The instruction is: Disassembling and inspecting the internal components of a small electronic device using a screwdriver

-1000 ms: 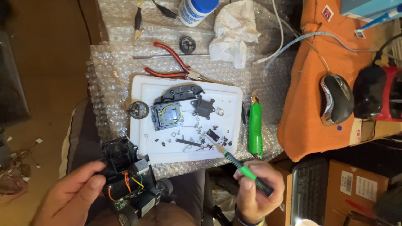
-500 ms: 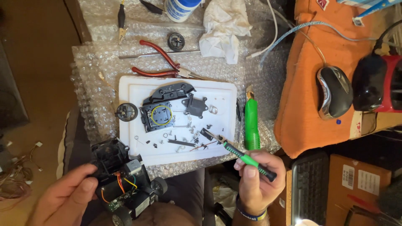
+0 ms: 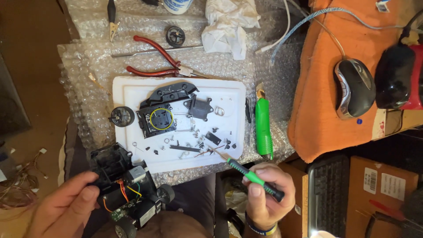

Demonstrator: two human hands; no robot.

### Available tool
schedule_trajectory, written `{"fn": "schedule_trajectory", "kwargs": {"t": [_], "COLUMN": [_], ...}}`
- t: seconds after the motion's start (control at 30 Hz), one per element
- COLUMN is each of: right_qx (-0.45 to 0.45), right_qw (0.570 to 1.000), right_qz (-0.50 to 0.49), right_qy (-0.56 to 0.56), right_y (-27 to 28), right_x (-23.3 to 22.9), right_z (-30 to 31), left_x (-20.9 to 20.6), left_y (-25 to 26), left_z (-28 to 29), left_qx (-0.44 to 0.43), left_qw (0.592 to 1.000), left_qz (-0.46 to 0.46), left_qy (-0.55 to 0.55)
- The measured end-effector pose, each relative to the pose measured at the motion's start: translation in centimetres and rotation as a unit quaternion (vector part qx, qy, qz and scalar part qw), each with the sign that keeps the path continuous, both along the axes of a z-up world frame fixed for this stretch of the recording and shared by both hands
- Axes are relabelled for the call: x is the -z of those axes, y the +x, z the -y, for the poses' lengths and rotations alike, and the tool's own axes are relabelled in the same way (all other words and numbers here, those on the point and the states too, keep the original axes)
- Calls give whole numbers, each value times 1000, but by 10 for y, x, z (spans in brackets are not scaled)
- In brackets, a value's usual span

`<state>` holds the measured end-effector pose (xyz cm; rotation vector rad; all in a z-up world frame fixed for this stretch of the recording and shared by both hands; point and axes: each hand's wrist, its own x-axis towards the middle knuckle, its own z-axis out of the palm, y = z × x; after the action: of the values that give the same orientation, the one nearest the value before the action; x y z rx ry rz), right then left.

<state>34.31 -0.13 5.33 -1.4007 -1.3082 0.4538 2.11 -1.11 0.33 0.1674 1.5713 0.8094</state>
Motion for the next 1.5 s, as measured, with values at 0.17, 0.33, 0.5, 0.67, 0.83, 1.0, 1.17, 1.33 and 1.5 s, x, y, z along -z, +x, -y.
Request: {"fn": "schedule_trajectory", "kwargs": {"t": [0.17, 0.33, 0.5, 0.67, 0.83, 1.0, 1.17, 1.33, 1.5], "right_qx": [25, 24, 11, 20, 22, 25, 31, 22, 16], "right_qw": [999, 999, 1000, 999, 998, 997, 997, 1000, 969], "right_qz": [35, 15, 22, 30, 33, 34, 33, -3, -245], "right_qy": [10, 17, -1, -26, -47, -62, -63, -20, 6], "right_y": [4, 6, 7, 2, -1, -2, -4, -5, 6], "right_x": [3, 3, 5, 0, -2, -2, -2, -2, 4], "right_z": [-2, -1, 1, -3, -6, -5, -6, -17, -18], "left_x": [-7, 0, 0, 14, 14, 27, 33, -1, -8], "left_y": [3, 0, -3, -13, -9, -14, -20, -3, 0], "left_z": [-3, 3, 5, 14, 12, 20, 23, -2, -1], "left_qx": [-17, -20, 41, 58, 19, 31, 62, 46, 61], "left_qw": [1000, 1000, 998, 998, 1000, 999, 997, 999, 997], "left_qz": [1, -12, -45, -27, -10, 7, -14, -29, -46], "left_qy": [-12, -7, -12, 8, 12, 44, 31, 4, 3]}}
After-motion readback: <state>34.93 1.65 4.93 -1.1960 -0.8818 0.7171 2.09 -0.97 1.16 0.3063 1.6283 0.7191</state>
